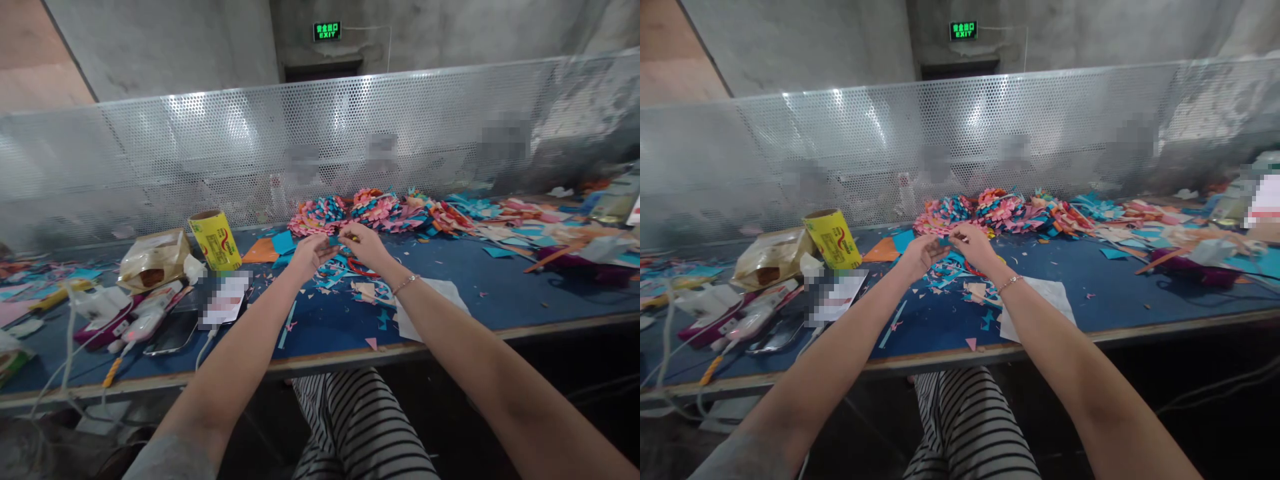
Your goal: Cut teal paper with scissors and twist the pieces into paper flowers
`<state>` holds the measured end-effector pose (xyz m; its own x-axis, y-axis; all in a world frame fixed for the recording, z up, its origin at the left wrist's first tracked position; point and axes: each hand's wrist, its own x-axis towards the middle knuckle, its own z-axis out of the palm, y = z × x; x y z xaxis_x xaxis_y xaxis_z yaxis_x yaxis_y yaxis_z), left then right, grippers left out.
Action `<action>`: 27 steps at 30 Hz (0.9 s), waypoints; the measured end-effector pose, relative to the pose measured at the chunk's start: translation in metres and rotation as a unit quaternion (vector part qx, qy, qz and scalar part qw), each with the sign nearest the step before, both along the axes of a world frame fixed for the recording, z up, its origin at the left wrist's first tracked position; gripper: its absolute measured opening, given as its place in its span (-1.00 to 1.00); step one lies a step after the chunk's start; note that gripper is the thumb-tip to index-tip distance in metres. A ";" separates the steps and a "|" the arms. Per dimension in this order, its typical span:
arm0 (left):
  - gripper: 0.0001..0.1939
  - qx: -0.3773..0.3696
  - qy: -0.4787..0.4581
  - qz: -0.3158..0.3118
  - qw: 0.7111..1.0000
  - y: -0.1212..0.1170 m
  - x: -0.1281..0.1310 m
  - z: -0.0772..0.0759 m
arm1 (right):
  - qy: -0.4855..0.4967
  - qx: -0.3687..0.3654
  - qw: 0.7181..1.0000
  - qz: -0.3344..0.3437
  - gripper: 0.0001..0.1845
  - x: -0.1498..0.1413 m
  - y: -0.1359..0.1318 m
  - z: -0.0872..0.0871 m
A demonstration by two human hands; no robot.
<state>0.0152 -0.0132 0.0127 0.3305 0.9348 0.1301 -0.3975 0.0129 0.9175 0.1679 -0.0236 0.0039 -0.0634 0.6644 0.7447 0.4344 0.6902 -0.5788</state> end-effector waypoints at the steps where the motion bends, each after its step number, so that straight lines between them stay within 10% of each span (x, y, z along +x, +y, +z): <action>1: -0.80 -0.037 0.008 -0.007 0.999 0.001 -0.001 0.001 | -0.008 0.013 1.000 0.006 -0.92 0.001 0.000 0.000; 13: -0.88 -0.076 0.042 -0.042 0.995 0.002 -0.008 0.000 | -0.044 0.061 0.997 0.036 -0.91 0.005 0.004 -0.005; 27: -0.72 0.064 -0.012 0.041 0.997 0.003 0.001 -0.004 | 0.077 -0.081 0.989 0.101 -0.83 -0.003 0.001 -0.005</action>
